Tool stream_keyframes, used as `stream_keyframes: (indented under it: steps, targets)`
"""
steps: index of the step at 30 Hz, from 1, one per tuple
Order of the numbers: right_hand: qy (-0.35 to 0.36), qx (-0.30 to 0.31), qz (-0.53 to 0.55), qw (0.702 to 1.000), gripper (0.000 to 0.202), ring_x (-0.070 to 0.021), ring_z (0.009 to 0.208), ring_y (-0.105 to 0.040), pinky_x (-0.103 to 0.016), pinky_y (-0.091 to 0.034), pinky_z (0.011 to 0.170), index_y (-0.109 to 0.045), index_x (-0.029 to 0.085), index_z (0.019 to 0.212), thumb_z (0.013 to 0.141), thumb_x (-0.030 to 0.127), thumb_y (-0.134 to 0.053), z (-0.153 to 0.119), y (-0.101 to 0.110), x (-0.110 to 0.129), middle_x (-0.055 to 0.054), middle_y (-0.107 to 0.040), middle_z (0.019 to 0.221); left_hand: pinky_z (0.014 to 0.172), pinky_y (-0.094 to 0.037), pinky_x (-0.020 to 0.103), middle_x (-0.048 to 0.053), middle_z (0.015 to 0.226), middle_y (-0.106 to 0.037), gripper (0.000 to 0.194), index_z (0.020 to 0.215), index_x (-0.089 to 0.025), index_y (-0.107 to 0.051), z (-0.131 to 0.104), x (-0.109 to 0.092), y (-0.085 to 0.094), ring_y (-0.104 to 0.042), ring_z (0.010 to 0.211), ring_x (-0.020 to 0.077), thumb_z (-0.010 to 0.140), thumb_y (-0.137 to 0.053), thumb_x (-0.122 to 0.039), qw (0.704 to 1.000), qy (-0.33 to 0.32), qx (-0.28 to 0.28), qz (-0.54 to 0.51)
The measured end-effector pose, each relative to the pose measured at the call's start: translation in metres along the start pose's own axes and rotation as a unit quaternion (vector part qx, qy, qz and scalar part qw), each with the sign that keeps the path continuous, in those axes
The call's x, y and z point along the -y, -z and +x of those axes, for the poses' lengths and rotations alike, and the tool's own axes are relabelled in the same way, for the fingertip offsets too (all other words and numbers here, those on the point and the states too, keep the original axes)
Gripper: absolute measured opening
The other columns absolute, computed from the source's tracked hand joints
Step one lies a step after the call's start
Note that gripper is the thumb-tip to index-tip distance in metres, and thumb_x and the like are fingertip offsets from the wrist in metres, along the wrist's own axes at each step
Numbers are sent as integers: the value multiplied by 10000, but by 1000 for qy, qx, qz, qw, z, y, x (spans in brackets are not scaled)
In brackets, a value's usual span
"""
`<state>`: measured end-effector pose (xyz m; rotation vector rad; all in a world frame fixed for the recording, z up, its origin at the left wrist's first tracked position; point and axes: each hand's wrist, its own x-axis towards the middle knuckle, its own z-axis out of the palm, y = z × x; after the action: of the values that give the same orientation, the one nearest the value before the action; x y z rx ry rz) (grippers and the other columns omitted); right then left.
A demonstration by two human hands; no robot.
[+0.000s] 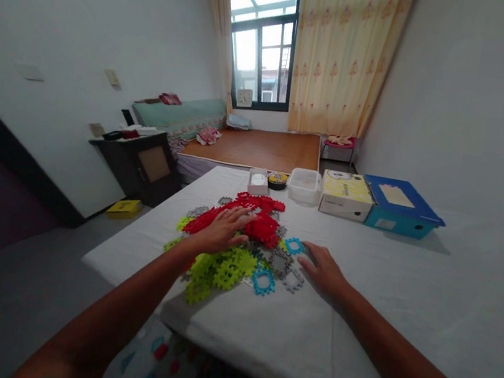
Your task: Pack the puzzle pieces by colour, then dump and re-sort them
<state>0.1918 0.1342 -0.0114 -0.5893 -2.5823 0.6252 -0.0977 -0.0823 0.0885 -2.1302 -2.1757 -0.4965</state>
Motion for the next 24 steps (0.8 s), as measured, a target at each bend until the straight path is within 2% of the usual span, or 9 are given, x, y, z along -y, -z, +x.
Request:
stream_keyframes:
  steps: [2, 4, 5, 8, 12, 15, 18, 20, 24]
  targets:
    - [14, 28, 15, 999, 713, -307, 1224, -535, -471, -456, 1008, -426, 212, 1437, 836, 577, -540, -4, -2, 6, -151, -540, 1385, 1171, -242, 471, 88, 1560, -326, 579, 1455, -274, -396, -25, 37, 14, -301, 1429, 263, 941, -394, -540, 994, 82, -73, -23]
    - [47, 47, 5, 998, 941, -343, 1317, -450, -500, -402, 1060, -318, 211, 1501, 725, 624, -655, -8, -8, 16, -168, -430, 1481, 1176, -226, 480, 153, 1497, -413, 645, 1393, -170, -474, -50, 78, 22, -325, 1414, 293, 922, -363, -597, 964, 225, -135, -47]
    - [60, 51, -4, 997, 1040, -359, 1352, -405, -516, -370, 1082, -276, 211, 1519, 669, 630, -702, -9, -12, 22, -175, -382, 1512, 1180, -208, 500, 158, 1464, -455, 691, 1373, -154, -488, -61, 95, 22, -330, 1411, 309, 892, -384, -640, 948, 279, -137, -66]
    - [62, 49, -25, 997, 1203, -384, 1389, -338, -546, -333, 1091, -189, 205, 1547, 578, 623, -766, 0, -27, 41, -194, -303, 1549, 1135, -298, 527, 180, 1403, -522, 758, 1346, -121, -500, -82, 122, 8, -435, 1343, 324, 870, -345, -690, 939, 308, -121, -90]
    - [53, 27, -20, 998, 1212, -388, 1363, -366, -547, -343, 1066, -171, 222, 1549, 570, 578, -788, 30, -43, 61, -190, -322, 1539, 1153, -302, 448, 164, 1465, -463, 789, 1398, -110, -449, -79, 111, -17, -412, 1372, 271, 880, -314, -689, 950, 253, -118, -143]
    - [73, 2, 2, 997, 1117, -369, 1346, -393, -541, -333, 1065, -190, 244, 1541, 625, 497, -776, 50, -51, 71, -168, -359, 1524, 1167, -274, 451, 142, 1495, -430, 742, 1435, -140, -412, -70, 97, -22, -385, 1390, 258, 896, -355, -647, 952, 199, -117, -201]
    - [56, -31, 33, 997, 958, -340, 1317, -432, -529, -351, 1055, -223, 250, 1527, 719, 416, -710, 66, -59, 78, -146, -426, 1481, 1148, -307, 459, 128, 1497, -431, 763, 1449, -177, -403, -62, 90, -23, -403, 1375, 278, 837, -529, -617, 950, 184, -105, -228]
    - [41, -44, 64, 996, 871, -314, 1284, -468, -500, -393, 1034, -257, 266, 1514, 756, 376, -670, 75, -65, 83, -121, -470, 1442, 1129, -335, 463, 122, 1465, -472, 747, 1421, -193, -444, -56, 88, -26, -441, 1343, 286, 800, -614, -573, 947, 187, -119, -232]
    - [45, -60, 122, 990, 707, -280, 1189, -532, -451, -462, 980, -416, 280, 1436, 763, 295, -633, 95, -71, 98, -92, -523, 1356, 1073, -408, 439, 103, 1329, -595, 538, 1303, -195, -564, -40, 85, -33, -547, 1228, 253, 847, -589, -478, 935, 179, -170, -253]
